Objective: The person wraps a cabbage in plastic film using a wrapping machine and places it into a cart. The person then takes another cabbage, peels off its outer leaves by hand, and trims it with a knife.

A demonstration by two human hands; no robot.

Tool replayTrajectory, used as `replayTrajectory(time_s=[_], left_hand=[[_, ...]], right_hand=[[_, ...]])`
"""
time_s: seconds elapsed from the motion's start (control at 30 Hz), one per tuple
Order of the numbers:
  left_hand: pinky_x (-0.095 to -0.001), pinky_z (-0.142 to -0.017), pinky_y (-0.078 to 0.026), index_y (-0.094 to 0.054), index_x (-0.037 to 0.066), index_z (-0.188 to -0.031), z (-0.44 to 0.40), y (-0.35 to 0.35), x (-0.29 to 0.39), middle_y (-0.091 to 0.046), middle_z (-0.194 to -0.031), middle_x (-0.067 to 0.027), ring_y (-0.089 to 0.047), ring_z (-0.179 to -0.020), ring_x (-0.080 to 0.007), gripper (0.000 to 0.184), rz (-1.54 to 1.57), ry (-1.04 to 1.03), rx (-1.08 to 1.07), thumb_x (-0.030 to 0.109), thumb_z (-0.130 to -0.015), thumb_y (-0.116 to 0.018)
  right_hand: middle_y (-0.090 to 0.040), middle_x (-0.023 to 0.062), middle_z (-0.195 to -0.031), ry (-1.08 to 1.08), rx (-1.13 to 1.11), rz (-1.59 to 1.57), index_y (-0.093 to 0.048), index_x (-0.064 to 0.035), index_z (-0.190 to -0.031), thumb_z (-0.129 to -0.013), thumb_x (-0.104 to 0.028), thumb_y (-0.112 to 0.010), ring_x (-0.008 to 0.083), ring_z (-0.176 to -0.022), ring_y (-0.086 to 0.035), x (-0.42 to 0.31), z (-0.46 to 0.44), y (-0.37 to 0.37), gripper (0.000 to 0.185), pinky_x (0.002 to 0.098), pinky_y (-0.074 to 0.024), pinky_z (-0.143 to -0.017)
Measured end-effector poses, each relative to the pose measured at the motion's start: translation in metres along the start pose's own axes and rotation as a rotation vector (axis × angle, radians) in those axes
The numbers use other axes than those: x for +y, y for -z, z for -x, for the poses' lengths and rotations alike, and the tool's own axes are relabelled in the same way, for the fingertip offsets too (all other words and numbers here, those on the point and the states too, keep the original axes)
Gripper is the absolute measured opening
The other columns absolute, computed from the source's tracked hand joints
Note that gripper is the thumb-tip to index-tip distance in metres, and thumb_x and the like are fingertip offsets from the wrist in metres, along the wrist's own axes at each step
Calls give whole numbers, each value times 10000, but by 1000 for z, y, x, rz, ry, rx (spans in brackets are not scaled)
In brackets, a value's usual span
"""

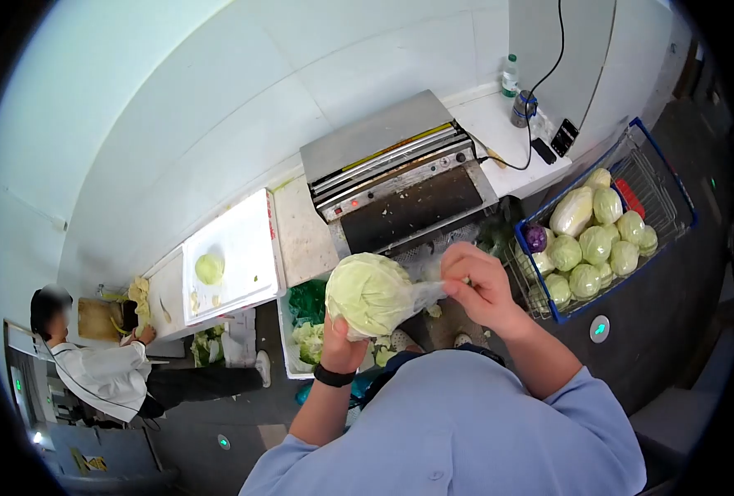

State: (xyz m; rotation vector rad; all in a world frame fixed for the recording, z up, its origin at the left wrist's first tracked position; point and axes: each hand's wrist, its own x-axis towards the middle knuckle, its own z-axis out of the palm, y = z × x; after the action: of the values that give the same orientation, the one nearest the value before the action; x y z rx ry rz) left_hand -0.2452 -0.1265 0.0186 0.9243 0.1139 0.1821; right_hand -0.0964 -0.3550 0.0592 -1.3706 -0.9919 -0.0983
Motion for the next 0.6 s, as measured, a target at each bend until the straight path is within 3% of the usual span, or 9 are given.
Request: replayTrajectory(time_s=[0.13, 0.17, 0.27, 0.47, 0.5, 0.6], left_hand=[[-489, -1149, -404, -255, 58, -1572, 7, 5, -12, -420, -1551, -134, -461, -1403, -311, 989, 62, 29, 29, 588, -873, -714], [-492, -1152, -399, -256, 62, -1574, 6, 6, -15, -414, -1558, -131, -455, -1408, -312, 984, 79, 31, 39, 596, -878, -703], [-501, -1162, -389, -297, 122, -1577, 7, 5, -19, -420, -1574, -102, -445, -1421, -308, 880, 76, -18, -60, 657, -936, -574], [-514, -1170, -376, -284, 144, -1587, 11, -6, -15, -405, -1585, -98, -434, -1428, -309, 932, 21, -52, -64, 725, -907, -547], [-514, -1171, -376, -280, 145, -1589, 11, -7, -14, -400, -1588, -97, -431, -1430, -310, 940, 20, -64, -62, 730, -903, -547], [-515, -1171, -374, -273, 153, -1593, 15, -8, -15, -389, -1595, -96, -424, -1435, -311, 949, 34, -69, -38, 743, -898, -538]], right_hand=[[-536, -44, -730, -448, 273, -257, -607, -38, -874, -1009, -177, -638, 56, -665, -453, 3, 3, -26, 197, 240, -373, -594], [-510, -78, -752, -500, 267, -350, -608, -36, -906, -1049, -189, -591, -4, -706, -395, 9, 3, -29, 211, 197, -342, -604], [-460, -95, -668, -512, 277, -407, -578, -79, -865, -1056, -204, -576, -9, -568, -357, 15, 2, -41, 228, 193, -275, -505], [-470, -97, -668, -584, 294, -446, -587, -90, -877, -1057, -215, -576, -10, -554, -354, 14, 6, -60, 220, 194, -275, -494], [-545, -72, -773, -633, 290, -482, -604, -40, -892, -1045, -204, -604, 2, -728, -449, 13, 8, -58, 225, 189, -385, -651], [-543, -68, -770, -579, 263, -439, -597, -38, -910, -1051, -195, -593, 1, -728, -453, 11, 10, -60, 211, 187, -386, -651]])
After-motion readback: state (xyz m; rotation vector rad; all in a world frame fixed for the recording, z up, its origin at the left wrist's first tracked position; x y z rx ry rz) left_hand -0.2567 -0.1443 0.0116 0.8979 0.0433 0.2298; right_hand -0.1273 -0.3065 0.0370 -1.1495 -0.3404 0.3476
